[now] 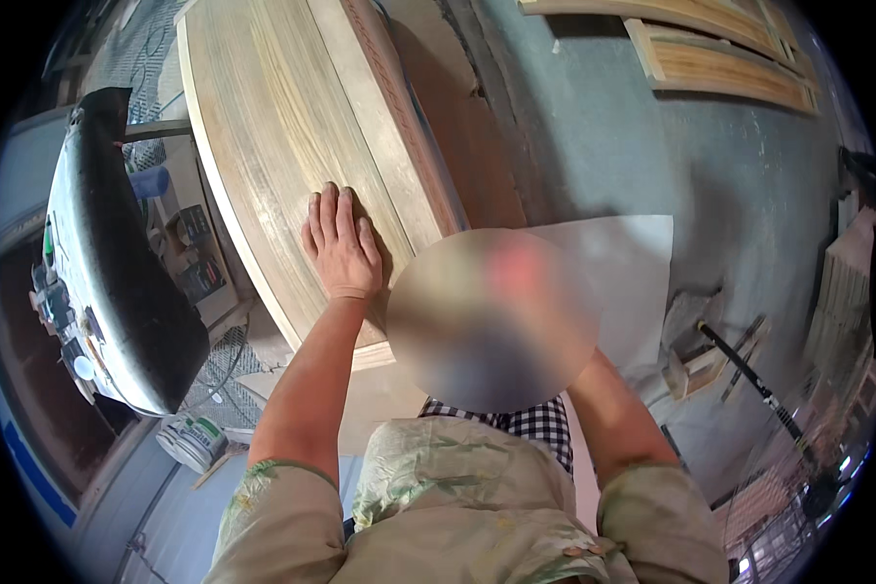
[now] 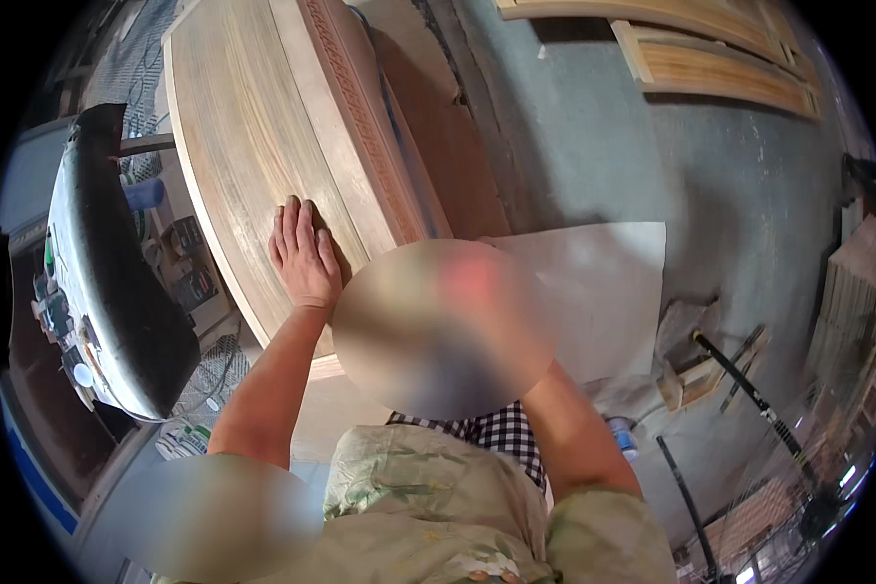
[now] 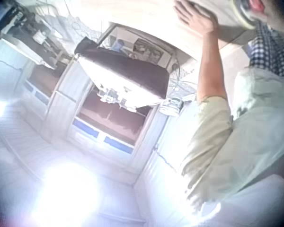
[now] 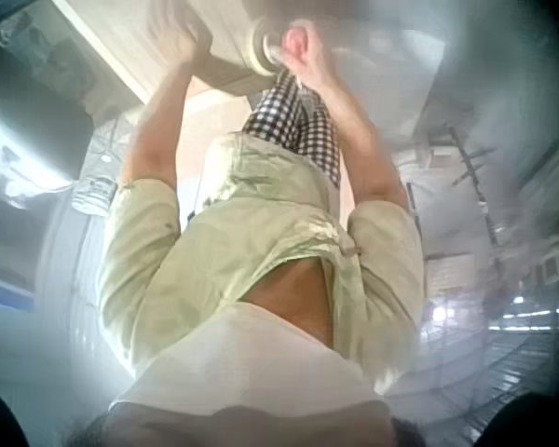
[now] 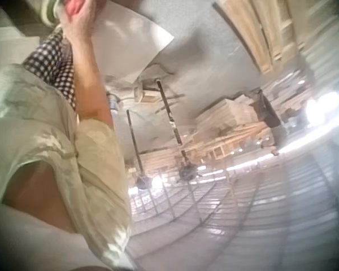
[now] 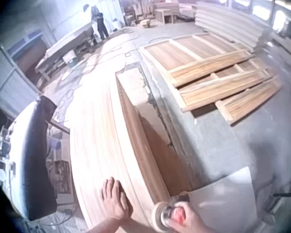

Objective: The person sands a wooden panel using a handheld orbital sander, moving the tool across the surface and along the edges.

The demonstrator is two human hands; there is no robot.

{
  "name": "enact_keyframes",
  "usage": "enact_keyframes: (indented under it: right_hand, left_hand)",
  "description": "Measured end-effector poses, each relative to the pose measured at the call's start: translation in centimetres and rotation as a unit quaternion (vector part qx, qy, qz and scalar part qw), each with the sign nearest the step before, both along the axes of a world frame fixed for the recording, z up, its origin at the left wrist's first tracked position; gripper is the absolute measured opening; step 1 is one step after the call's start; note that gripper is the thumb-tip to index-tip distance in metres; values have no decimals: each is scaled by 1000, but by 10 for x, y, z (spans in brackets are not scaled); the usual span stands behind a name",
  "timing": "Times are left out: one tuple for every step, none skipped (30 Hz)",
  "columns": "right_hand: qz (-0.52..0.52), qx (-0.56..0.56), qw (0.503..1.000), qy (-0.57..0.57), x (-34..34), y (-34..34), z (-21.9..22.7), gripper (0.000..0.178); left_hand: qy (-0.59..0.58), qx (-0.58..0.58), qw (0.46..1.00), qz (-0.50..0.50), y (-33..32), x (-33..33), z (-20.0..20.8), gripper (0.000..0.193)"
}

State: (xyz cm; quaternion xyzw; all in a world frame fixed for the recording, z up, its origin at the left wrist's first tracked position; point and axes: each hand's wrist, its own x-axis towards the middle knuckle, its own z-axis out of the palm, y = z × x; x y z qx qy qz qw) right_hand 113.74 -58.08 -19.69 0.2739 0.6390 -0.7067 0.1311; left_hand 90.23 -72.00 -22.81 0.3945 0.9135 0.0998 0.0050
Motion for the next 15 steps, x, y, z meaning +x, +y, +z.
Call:
enact_keyframes:
  right_hand:
    - [-29,-13,999,12,1,1,-4,47]
    - [-58,-34,998,18,7,-5,-1,48]
    - [-50,33,998,24,1,-7,1,49]
    - [-42,100,994,29,-5,-8,4,50]
    - [-35,167,985,33,-11,-9,6,50]
    - [-22,215,976,29,-15,-24,10,51]
    - [-15,281,959,22,-19,-26,22,52]
    - [-7,346,938,14,-24,-27,35,53]
    - [-36,312,948,-59,-44,-14,55,54]
    - [-61,273,952,-126,-63,-4,79,55]
    - [-2,296,944,-147,-65,-6,87,52]
    - [-22,343,937,-57,-39,-34,50,50]
    - [-41,391,919,28,-8,-65,14,48]
    - [-46,385,921,-23,-7,-88,17,47]
    - [-94,314,945,4,-4,-84,17,46]
  left_hand:
    - [-2,10,1000,-7,2,-1,-2,48]
    - [0,7,1000,-11,0,2,-2,47]
    - [5,1,1000,-11,-6,8,1,47]
    - [9,-5,1000,-11,-10,11,3,47]
    - [6,16,1000,-12,-3,3,-2,48]
    - [12,-16,1000,-8,-6,3,-1,47]
    - [10,-6,1000,-10,-3,2,-4,47]
    - [7,4,1000,-12,-4,2,-6,48]
    - [18,-16,1000,-14,-5,1,-6,48]
    - [20,-12,1000,-12,-7,0,-4,48]
    - [14,-11,1000,-12,-8,0,-8,48]
    - [10,-3,1000,-19,-5,-1,-7,49]
    - [-9,8,1000,-26,0,4,-7,48]
    - [3,0,1000,-21,-10,-5,-6,48]
    - [6,-3,1000,-22,-10,-1,-5,48]
